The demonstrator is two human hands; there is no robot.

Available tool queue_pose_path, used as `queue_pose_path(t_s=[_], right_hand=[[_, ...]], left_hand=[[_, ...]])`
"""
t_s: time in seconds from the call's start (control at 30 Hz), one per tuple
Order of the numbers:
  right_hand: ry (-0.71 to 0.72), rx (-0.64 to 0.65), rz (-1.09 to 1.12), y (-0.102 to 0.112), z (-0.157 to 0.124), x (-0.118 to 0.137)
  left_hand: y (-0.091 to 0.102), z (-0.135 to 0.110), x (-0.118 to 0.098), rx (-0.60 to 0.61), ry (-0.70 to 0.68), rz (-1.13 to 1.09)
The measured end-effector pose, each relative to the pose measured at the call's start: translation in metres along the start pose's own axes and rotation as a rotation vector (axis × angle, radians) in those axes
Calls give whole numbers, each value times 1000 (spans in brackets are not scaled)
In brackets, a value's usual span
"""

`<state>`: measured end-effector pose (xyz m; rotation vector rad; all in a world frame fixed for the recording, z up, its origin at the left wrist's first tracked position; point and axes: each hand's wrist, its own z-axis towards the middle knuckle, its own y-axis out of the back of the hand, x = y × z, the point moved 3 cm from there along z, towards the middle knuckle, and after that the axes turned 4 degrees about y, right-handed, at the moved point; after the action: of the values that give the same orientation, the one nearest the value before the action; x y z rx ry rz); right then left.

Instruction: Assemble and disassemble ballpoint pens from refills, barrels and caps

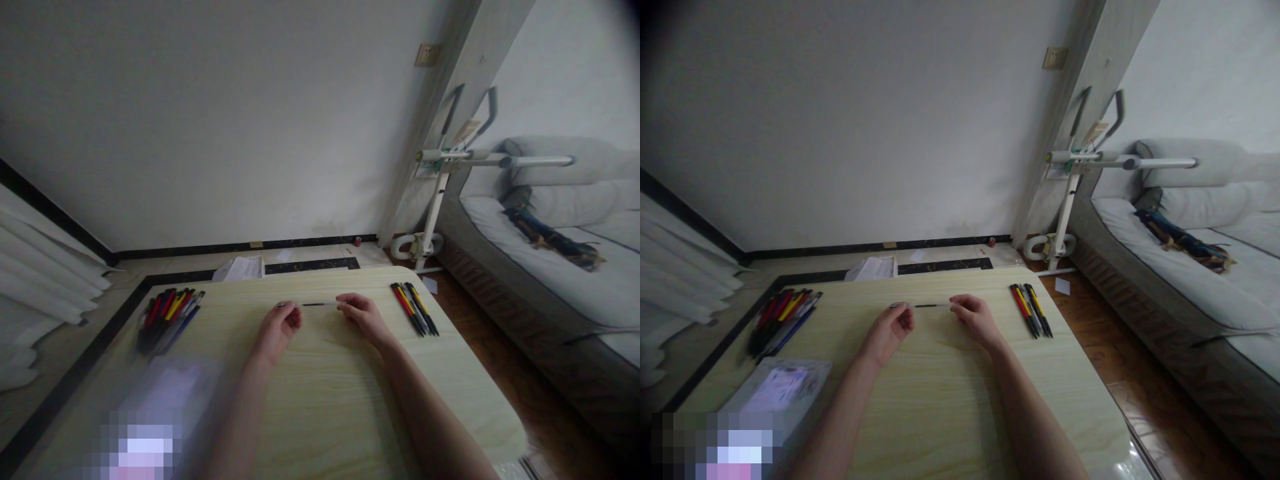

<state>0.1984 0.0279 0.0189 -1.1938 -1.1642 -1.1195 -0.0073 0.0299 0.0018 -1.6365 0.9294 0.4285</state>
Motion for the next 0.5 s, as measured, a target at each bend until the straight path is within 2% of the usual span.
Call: queue_pose_path(t_s=[0.3, 0.5], right_hand=[[4, 35, 50, -2, 1, -1], [-7, 35, 54, -3, 0, 0]], left_hand=[[-2, -1, -1, -21, 13, 14], [-4, -1, 0, -12, -27, 45]])
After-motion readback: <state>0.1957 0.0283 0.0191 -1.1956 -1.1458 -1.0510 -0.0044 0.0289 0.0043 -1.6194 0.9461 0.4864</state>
